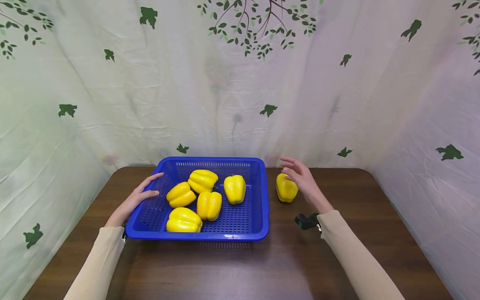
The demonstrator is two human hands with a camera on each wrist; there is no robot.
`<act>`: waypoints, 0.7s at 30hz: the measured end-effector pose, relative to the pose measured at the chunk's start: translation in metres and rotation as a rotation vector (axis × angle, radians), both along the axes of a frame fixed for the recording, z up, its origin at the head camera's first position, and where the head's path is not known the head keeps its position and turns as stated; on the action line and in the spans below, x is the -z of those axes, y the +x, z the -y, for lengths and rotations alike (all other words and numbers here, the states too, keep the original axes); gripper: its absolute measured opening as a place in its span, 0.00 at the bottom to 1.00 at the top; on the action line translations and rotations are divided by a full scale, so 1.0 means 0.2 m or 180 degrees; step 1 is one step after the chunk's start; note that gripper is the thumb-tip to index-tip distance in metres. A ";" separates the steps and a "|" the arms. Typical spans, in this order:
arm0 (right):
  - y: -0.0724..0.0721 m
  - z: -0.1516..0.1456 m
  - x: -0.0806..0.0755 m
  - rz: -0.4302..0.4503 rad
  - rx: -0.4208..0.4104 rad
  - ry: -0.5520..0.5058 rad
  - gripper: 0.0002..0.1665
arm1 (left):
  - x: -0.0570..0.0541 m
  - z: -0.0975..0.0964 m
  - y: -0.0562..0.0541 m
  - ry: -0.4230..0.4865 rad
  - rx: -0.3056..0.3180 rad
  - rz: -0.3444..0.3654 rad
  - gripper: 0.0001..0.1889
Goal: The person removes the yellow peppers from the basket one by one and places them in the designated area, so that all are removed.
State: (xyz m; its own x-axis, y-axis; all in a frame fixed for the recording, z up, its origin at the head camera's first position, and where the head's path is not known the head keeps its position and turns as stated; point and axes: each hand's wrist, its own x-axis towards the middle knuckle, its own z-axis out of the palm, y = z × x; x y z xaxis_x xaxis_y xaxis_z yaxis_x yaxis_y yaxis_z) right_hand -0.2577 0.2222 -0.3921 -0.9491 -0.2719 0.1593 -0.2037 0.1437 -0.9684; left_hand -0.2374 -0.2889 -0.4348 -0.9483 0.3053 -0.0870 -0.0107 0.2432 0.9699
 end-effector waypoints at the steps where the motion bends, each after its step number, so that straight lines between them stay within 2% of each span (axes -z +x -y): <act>1: 0.00 0.01 0.00 0.0002 -0.0040 -0.0019 0.26 | 0.00 0.00 0.00 0.0005 -0.0002 0.0002 0.32; 11: -0.03 0.15 -0.07 -0.0050 -0.0316 0.0024 0.27 | 0.00 0.00 0.00 -0.0019 -0.0025 -0.0001 0.33; 16: -0.03 0.22 -0.10 0.0045 -0.0448 -0.0071 0.28 | 0.00 0.00 0.01 -0.0013 -0.0023 -0.0004 0.32; 21: -0.04 0.29 -0.13 0.0124 -0.0503 -0.0011 0.28 | 0.00 0.00 0.00 0.0002 -0.0026 0.0014 0.32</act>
State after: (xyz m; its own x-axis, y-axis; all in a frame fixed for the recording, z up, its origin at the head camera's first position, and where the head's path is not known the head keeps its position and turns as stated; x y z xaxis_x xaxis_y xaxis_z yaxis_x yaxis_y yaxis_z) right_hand -0.2649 0.1645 -0.3659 -0.9000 -0.4178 0.1244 -0.1857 0.1094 -0.9765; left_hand -0.2366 -0.2881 -0.4343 -0.9503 0.2977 -0.0911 -0.0171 0.2423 0.9701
